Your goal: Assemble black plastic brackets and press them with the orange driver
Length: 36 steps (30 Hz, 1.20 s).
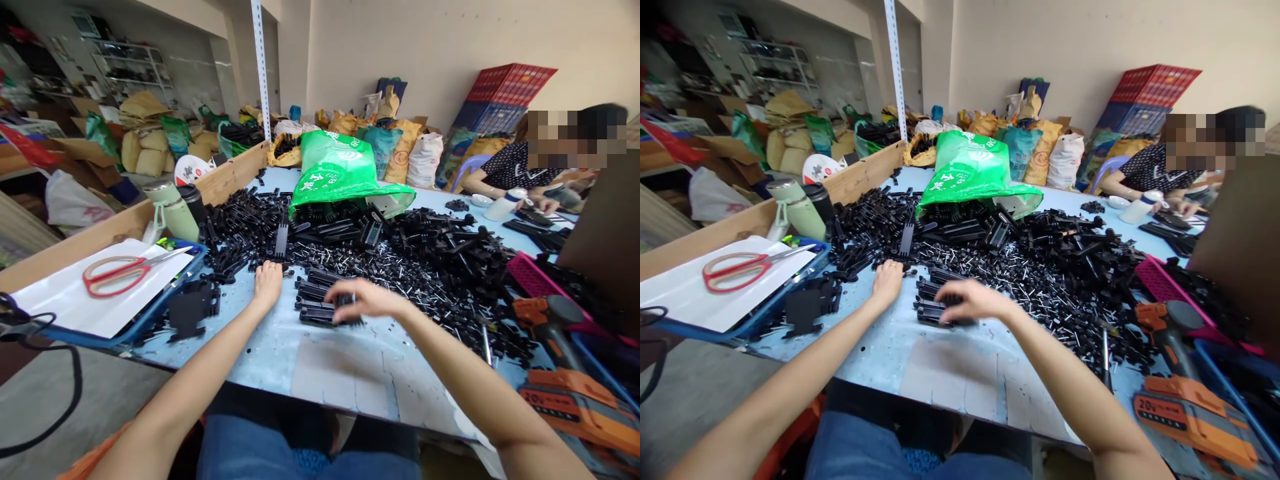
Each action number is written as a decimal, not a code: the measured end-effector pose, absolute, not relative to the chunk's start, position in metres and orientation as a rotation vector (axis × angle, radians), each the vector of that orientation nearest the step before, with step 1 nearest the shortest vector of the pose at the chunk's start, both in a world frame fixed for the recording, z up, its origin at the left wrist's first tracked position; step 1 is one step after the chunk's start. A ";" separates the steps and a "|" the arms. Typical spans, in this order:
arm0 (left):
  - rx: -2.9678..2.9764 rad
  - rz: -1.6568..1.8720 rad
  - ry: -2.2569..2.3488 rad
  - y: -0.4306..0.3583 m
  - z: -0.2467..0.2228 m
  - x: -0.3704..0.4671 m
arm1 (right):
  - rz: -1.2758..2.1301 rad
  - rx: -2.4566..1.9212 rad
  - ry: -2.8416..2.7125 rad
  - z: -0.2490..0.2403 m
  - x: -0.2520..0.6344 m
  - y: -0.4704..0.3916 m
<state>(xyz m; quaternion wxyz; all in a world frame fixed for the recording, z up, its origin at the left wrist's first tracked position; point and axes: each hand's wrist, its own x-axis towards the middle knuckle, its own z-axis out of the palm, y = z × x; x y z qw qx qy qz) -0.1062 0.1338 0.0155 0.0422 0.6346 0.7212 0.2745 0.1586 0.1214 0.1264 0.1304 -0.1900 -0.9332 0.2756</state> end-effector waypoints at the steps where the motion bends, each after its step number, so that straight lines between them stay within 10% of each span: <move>1: 1.919 0.875 2.194 0.130 0.013 -0.104 | 1.007 -0.433 -2.815 0.120 0.162 0.102; 4: 1.826 1.001 2.170 0.112 0.012 -0.093 | 1.270 -0.437 -2.882 0.090 0.170 0.062; 11: 1.552 1.135 1.856 0.039 0.028 -0.058 | 0.402 -1.470 -2.594 0.040 0.193 0.033; 20: 1.390 1.144 1.364 -0.021 0.042 0.012 | 1.647 -1.079 -1.450 0.038 0.170 0.018; 36: 1.587 1.583 1.445 -0.023 0.063 0.029 | 1.162 -0.841 -1.734 0.043 0.156 -0.002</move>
